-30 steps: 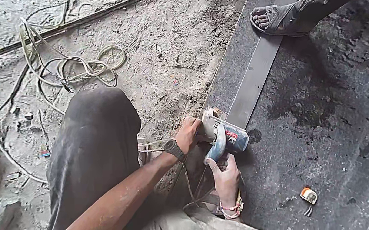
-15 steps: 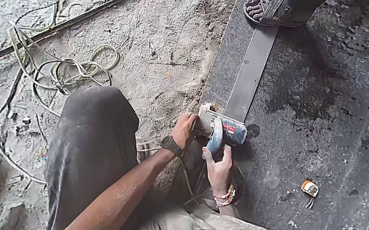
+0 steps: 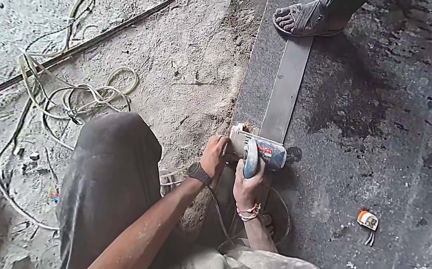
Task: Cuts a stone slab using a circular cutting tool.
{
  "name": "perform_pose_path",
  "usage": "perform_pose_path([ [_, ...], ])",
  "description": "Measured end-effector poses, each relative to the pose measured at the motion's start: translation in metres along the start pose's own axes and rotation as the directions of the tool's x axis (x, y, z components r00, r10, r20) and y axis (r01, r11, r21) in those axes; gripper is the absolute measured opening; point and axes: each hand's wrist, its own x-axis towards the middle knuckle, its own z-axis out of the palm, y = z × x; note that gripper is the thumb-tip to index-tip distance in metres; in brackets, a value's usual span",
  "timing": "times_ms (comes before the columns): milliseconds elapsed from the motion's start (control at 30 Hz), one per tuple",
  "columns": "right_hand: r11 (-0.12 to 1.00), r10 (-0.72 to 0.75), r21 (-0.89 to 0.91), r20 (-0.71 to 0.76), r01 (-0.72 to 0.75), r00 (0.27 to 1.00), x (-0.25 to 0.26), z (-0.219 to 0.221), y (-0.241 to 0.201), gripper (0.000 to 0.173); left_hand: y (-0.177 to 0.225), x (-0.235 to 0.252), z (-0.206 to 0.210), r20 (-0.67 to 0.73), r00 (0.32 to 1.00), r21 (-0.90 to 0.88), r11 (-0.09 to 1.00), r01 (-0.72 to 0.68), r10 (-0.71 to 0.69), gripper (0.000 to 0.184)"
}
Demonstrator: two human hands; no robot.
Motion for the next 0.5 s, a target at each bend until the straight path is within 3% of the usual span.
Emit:
perform_pose_path([
  [200, 0.999, -0.026, -0.032, -0.068, 0.024, 0.997, 0.0018, 0.0056, -0.0020, 0.056, -0.0048, 0.0016, 0.0005, -0.011, 0.997, 0.014, 0.997, -0.074, 0.074, 0.055],
  [500, 1.000, 0.002, -0.017, -0.060, -0.003, 0.998, 0.0056, 0.0077, -0.0024, 0.057, -0.0035, 0.0062, -0.0069, 0.058, 0.996, -0.003, 0.998, -0.061, 0.061, 0.066],
])
